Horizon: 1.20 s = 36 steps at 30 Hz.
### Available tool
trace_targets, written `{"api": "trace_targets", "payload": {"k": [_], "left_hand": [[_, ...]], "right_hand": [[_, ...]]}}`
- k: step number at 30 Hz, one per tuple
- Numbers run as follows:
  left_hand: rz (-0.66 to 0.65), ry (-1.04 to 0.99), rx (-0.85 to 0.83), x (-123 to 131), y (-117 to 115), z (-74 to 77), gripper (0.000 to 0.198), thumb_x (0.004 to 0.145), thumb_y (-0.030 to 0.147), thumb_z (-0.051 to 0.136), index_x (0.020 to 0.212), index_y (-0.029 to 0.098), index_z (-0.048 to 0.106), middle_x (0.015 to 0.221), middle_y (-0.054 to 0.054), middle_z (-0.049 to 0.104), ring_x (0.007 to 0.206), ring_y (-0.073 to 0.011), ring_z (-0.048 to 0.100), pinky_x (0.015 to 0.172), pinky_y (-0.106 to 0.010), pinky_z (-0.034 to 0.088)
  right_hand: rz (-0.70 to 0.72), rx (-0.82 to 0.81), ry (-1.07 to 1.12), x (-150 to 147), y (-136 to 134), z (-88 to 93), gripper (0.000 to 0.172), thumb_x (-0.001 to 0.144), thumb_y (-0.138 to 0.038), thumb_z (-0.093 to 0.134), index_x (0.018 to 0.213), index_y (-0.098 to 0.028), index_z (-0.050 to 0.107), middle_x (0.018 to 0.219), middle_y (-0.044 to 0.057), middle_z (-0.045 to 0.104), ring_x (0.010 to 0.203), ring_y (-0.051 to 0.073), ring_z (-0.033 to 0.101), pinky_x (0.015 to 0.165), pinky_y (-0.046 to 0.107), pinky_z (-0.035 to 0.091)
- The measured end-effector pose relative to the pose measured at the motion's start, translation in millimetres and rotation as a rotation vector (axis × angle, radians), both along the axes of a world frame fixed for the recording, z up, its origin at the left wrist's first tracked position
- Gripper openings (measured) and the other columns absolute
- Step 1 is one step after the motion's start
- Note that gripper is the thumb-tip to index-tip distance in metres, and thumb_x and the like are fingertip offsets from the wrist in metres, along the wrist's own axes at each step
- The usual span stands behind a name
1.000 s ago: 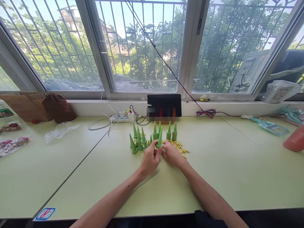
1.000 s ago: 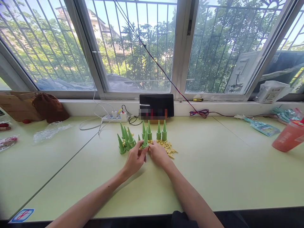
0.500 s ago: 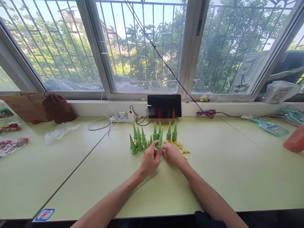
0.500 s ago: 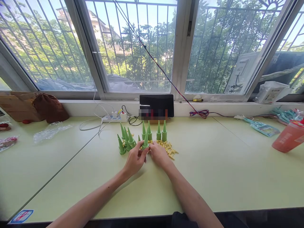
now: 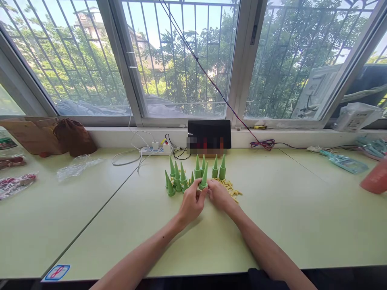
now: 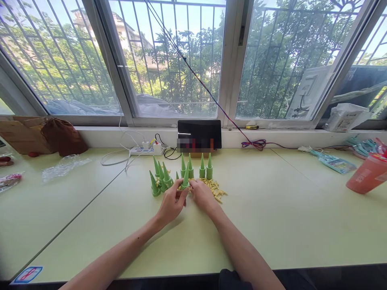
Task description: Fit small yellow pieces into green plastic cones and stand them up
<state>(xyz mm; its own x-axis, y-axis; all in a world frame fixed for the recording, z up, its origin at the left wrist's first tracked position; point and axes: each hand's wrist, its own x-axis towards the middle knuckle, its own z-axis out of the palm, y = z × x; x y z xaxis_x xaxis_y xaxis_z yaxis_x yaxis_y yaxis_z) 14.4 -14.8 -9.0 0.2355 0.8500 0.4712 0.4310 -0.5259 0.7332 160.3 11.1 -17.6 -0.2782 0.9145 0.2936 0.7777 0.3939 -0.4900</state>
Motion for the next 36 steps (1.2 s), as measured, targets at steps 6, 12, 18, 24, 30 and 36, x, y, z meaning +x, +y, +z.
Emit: {"api": "trace_targets", "payload": {"k": [6, 12, 18, 24, 30, 36], "left_hand": [[0.012, -0.010, -0.016, -0.1, -0.7, 1.8, 0.031, 0.093, 0.040, 0.046, 0.113, 0.016, 0.047, 0.051, 0.007, 0.050, 0.042, -0.0113, 0.051, 0.048, -0.022, 0.040], [0.033, -0.058, -0.055, 0.8, -2.5, 6.7, 0.033, 0.093, 0.041, 0.046, 0.113, 0.016, 0.046, 0.049, 0.008, 0.050, 0.038, -0.0111, 0.049, 0.045, -0.022, 0.040], [0.022, -0.152, -0.130, 1.8, -4.7, 11.6, 0.035, 0.092, 0.043, 0.047, 0.115, 0.017, 0.045, 0.051, 0.008, 0.050, 0.037, -0.0106, 0.050, 0.040, -0.020, 0.038], [0.025, -0.187, -0.138, 0.9, -3.6, 12.3, 0.034, 0.093, 0.043, 0.047, 0.114, 0.017, 0.045, 0.049, 0.009, 0.051, 0.039, -0.0116, 0.054, 0.040, -0.020, 0.038], [0.027, -0.190, -0.147, 0.4, -3.3, 12.2, 0.036, 0.093, 0.044, 0.047, 0.115, 0.017, 0.045, 0.048, 0.008, 0.052, 0.039, -0.0116, 0.054, 0.040, -0.020, 0.038], [0.014, -0.220, -0.151, 0.4, -2.7, 11.0, 0.037, 0.091, 0.046, 0.049, 0.115, 0.017, 0.046, 0.060, 0.005, 0.058, 0.039, -0.0101, 0.054, 0.039, -0.020, 0.038]], "right_hand": [[-0.039, 0.042, 0.046, -0.6, 1.4, 1.3, 0.021, 0.087, -0.003, 0.049, 0.095, -0.018, 0.061, 0.091, 0.006, 0.062, 0.081, 0.017, 0.059, 0.068, 0.024, 0.039], [-0.078, 0.209, 0.244, 0.3, 3.4, 1.4, 0.019, 0.093, -0.011, 0.044, 0.096, -0.017, 0.061, 0.094, 0.008, 0.060, 0.079, 0.018, 0.059, 0.070, 0.027, 0.043], [-0.126, 0.478, 0.480, -2.4, -4.1, 13.7, 0.019, 0.097, -0.019, 0.040, 0.101, -0.018, 0.059, 0.093, 0.007, 0.056, 0.080, 0.018, 0.056, 0.071, 0.029, 0.045], [-0.041, 0.622, 0.548, -8.2, -15.8, 25.1, 0.017, 0.098, -0.017, 0.040, 0.099, -0.019, 0.057, 0.089, 0.007, 0.055, 0.076, 0.017, 0.054, 0.065, 0.028, 0.045], [0.049, 0.651, 0.548, -10.6, -17.3, 22.8, 0.015, 0.096, -0.015, 0.045, 0.099, -0.020, 0.058, 0.085, 0.004, 0.056, 0.069, 0.014, 0.053, 0.058, 0.025, 0.043], [0.061, 0.626, 0.533, -9.8, -16.4, 20.2, 0.013, 0.095, -0.019, 0.046, 0.097, -0.020, 0.059, 0.081, 0.003, 0.054, 0.059, 0.012, 0.048, 0.053, 0.024, 0.041]]}}
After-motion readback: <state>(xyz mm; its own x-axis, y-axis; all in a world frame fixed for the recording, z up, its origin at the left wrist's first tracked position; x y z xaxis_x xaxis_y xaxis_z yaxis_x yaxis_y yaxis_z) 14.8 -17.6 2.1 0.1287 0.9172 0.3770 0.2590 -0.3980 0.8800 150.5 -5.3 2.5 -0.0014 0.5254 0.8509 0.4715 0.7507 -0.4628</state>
